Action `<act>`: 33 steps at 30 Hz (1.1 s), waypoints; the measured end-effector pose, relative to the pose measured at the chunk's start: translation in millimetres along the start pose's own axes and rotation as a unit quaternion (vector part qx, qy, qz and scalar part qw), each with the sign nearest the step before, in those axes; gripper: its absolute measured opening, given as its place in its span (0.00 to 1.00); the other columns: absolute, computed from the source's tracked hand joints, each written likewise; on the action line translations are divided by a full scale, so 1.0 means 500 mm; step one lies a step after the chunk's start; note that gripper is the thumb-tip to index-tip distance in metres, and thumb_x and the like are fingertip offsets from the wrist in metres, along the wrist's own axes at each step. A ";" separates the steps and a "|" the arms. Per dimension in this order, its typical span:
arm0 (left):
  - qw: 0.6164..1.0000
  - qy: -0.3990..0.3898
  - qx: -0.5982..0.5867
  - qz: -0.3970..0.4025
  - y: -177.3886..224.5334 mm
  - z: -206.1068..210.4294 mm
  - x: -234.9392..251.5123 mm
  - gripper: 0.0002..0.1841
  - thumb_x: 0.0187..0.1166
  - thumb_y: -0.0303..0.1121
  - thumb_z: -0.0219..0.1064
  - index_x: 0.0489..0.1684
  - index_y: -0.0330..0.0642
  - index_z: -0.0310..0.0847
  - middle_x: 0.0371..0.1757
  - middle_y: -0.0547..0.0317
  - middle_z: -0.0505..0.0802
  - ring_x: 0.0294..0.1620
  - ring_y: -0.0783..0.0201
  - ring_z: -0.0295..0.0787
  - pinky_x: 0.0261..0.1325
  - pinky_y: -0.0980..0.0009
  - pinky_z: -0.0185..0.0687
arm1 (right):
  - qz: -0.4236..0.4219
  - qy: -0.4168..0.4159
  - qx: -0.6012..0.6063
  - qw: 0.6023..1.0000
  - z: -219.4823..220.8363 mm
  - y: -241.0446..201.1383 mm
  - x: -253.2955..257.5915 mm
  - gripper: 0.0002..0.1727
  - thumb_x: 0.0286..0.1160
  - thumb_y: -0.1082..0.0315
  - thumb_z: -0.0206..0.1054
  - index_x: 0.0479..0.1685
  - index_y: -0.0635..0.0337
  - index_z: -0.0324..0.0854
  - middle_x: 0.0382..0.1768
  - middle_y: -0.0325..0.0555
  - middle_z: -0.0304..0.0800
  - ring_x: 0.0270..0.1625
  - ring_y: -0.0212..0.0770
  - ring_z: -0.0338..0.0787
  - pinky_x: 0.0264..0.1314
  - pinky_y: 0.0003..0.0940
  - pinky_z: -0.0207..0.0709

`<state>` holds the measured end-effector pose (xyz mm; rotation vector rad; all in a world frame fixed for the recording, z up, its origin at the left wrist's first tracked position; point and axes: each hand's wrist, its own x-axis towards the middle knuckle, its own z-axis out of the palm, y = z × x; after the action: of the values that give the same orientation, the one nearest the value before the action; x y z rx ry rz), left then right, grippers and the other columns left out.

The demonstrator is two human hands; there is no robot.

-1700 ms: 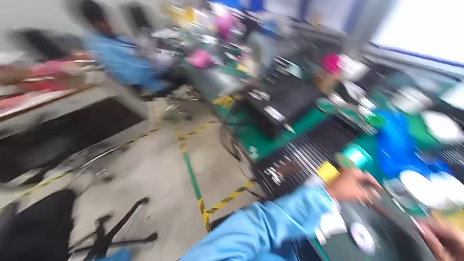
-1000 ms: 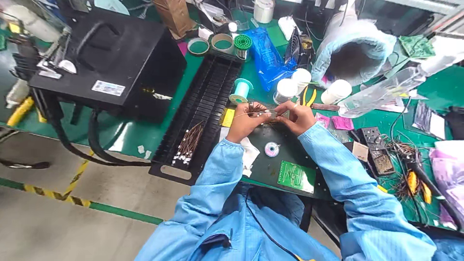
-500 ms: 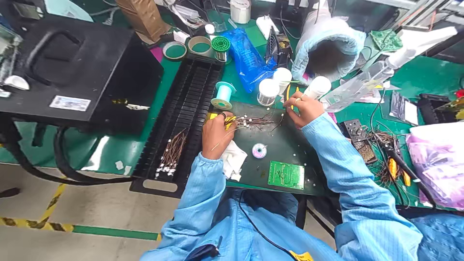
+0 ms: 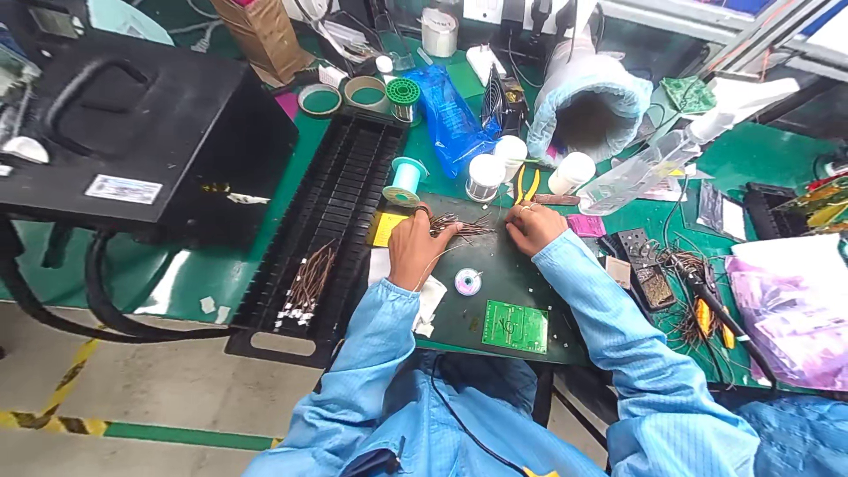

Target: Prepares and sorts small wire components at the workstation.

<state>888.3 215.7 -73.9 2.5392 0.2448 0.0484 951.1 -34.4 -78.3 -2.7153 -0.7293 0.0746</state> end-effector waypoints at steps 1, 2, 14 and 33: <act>1.000 -0.002 -0.001 0.001 0.002 0.000 0.002 0.33 0.74 0.59 0.73 0.54 0.33 0.83 0.38 0.38 0.92 0.46 0.36 0.91 0.51 0.36 0.80 | -0.002 -0.003 0.006 1.000 -0.001 -0.002 -0.002 0.12 0.74 0.65 0.68 0.48 0.63 0.89 0.48 0.60 0.91 0.48 0.63 0.93 0.43 0.66 0.82; 1.000 -0.003 -0.006 0.003 0.002 0.001 0.003 0.31 0.75 0.57 0.73 0.53 0.33 0.83 0.38 0.38 0.92 0.46 0.36 0.91 0.51 0.36 0.80 | -0.004 -0.003 0.010 1.000 -0.002 -0.003 -0.004 0.12 0.74 0.66 0.69 0.49 0.63 0.90 0.48 0.61 0.92 0.49 0.64 0.93 0.44 0.67 0.82; 0.993 0.065 -0.094 0.019 -0.027 -0.019 -0.012 0.21 0.76 0.44 0.74 0.60 0.38 0.84 0.35 0.45 0.91 0.35 0.47 0.88 0.44 0.44 0.80 | -0.147 0.052 0.042 0.987 -0.033 -0.094 0.065 0.11 0.72 0.72 0.69 0.51 0.62 0.88 0.45 0.55 0.94 0.44 0.59 0.95 0.42 0.65 0.85; 0.996 -0.052 -0.076 0.005 -0.031 -0.024 0.000 0.14 0.83 0.35 0.62 0.58 0.39 0.85 0.42 0.45 0.92 0.49 0.47 0.90 0.56 0.45 0.79 | -0.176 0.014 -0.032 0.984 0.006 -0.005 0.091 0.12 0.81 0.71 0.63 0.53 0.59 0.91 0.54 0.59 0.92 0.45 0.65 0.94 0.39 0.66 0.84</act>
<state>884.8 235.2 -72.5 2.3827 0.1793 -0.0587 989.1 -9.0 -79.0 -2.5940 -1.2089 -0.0726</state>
